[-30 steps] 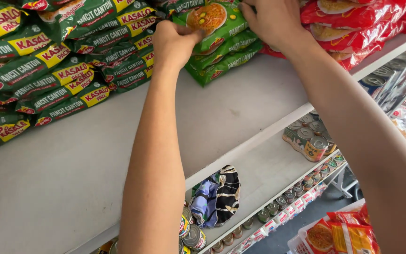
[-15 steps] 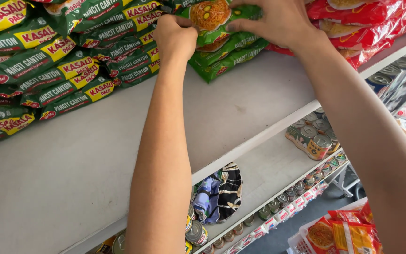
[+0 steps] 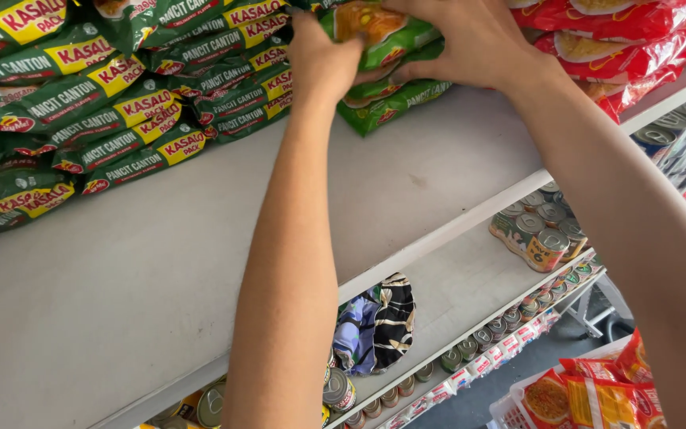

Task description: Restocking packs of instant noodles onto a retail shelf from a plastic basket.

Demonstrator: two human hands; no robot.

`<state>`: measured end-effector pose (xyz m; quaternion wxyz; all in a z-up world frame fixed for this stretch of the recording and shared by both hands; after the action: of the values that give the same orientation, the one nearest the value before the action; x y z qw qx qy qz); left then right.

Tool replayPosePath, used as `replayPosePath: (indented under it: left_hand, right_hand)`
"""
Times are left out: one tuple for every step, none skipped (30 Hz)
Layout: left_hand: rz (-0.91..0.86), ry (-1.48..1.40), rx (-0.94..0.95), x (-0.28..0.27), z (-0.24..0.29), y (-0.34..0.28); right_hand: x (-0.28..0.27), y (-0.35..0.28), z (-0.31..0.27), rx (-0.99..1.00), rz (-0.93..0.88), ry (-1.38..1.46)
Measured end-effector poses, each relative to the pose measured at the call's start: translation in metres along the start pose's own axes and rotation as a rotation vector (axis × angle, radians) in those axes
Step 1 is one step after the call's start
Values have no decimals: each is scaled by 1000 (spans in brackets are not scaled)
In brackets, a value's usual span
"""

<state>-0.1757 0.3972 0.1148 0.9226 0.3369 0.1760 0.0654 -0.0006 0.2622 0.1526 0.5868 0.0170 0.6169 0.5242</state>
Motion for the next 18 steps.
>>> replayPosePath:
  left_hand:
    - [-19, -31, 55, 4, 8, -2]
    - [-16, -30, 54, 3, 21, -7]
    - [-49, -157, 141, 5, 40, -11]
    - [-82, -285, 228, 6, 59, -16]
    - [-82, -286, 229, 6, 60, -15]
    - [-78, -427, 252, 4, 61, -14]
    - [-73, -569, 273, 3, 62, -14]
    - [-73, -570, 273, 0, 59, -13]
    - [51, -399, 351, -13, 61, -16]
    - [173, -226, 425, -24, 65, -21]
    - [176, -226, 423, -25, 60, -19]
    - [197, -27, 495, -25, 65, -22]
    - [215, 174, 563, -23, 69, -24]
    - [217, 173, 562, -25, 76, -29]
    - [64, 97, 515, -17, 79, -28]
    - [-89, 22, 468, -9, 83, -29]
    - [-90, 21, 466, -6, 82, -28]
    - [-100, -20, 500, -3, 84, -28]
  right_hand:
    - [-6, 1, -13, -57, 29, -42]
    - [12, -4, 8, -60, 30, -40]
    - [27, -10, 32, -9, 56, -87]
    - [41, -16, 57, 43, 83, -135]
    - [43, -17, 60, 42, 83, -137]
    - [42, -20, 77, 192, 131, 32]
    - [43, -25, 94, 341, 178, 202]
    - [52, -29, 109, 340, 178, 201]
    - [56, -37, 127, 351, 272, 321]
    - [61, -46, 146, 359, 366, 441]
    - [66, -48, 155, 357, 364, 442]
    - [71, -49, 164, 327, 361, 477]
    - [76, -50, 172, 297, 358, 512]
    - [75, -48, 169, 296, 357, 512]
    - [76, -47, 168, 278, 368, 698]
    - [78, -45, 168, 258, 378, 884]
    - [77, -45, 165, 259, 376, 884]
    - [75, -46, 162, 295, 368, 796]
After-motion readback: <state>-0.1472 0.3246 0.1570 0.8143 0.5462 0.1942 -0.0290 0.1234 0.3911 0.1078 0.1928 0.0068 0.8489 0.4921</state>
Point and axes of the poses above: each hand's wrist, its own y-axis towards the middle knuckle, its own x-axis out of the palm, z = x × y, the point moved 8 cm from there along y, towards the middle knuckle, and after that the axes turned 9 degrees about -z, right-handed, at the moved point
